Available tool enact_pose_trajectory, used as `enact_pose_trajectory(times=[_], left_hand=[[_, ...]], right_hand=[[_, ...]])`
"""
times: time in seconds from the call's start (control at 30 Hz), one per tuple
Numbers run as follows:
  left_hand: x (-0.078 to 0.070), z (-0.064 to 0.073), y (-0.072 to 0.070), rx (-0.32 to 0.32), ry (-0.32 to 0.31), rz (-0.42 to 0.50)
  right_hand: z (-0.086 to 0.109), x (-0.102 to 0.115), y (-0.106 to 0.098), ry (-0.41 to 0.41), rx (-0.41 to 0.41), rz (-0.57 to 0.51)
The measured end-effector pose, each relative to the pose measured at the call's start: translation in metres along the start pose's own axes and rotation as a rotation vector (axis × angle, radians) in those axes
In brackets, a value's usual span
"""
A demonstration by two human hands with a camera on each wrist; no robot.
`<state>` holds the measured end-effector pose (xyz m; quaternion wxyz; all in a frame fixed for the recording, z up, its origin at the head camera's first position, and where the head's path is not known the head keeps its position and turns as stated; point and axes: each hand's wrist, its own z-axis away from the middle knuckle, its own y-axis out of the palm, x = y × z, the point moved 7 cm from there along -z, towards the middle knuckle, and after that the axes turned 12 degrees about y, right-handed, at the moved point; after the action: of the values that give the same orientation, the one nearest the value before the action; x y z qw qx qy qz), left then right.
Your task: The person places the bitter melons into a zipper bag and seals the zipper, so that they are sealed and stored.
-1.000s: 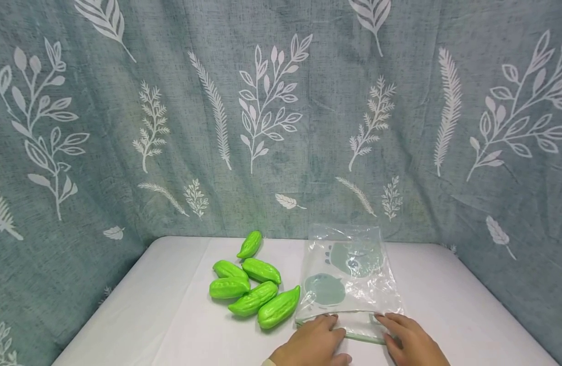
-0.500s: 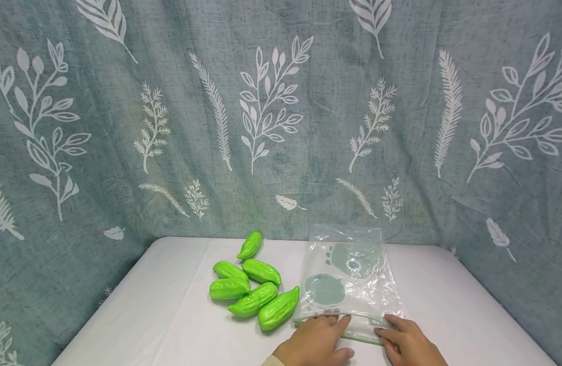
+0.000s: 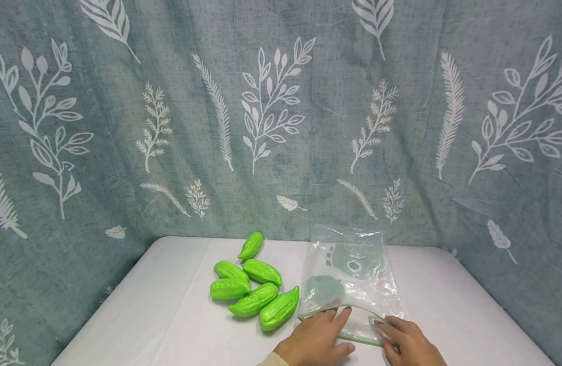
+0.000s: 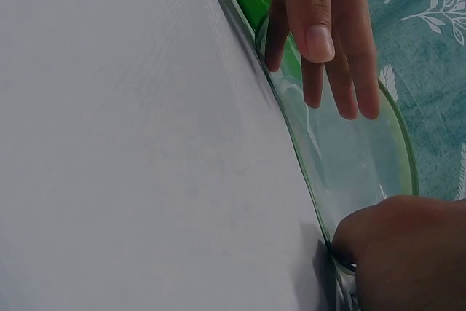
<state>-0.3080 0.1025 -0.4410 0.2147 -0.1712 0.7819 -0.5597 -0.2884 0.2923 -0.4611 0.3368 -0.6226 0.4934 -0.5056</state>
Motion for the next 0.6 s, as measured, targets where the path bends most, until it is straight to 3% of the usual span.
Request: enact_pose_trajectory(times=[0.1, 0.33, 0.6], left_hand=[[0.0006, -0.0028, 0.0024, 0.014, -0.008, 0.003], [0.0024, -0.0039, 0.0048, 0.003, -0.024, 0.049], [0.0081, -0.0052, 0.0034, -0.015, -0.004, 0.057]], right_hand=[[-0.0006, -0.0006, -0.0009, 0.002, 0.004, -0.006], [0.0015, 0.0023, -0.0045, -0.021, -0.084, -0.033], [-0.0036, 0.0008, 0.0005, 0.001, 0.040, -0.095]])
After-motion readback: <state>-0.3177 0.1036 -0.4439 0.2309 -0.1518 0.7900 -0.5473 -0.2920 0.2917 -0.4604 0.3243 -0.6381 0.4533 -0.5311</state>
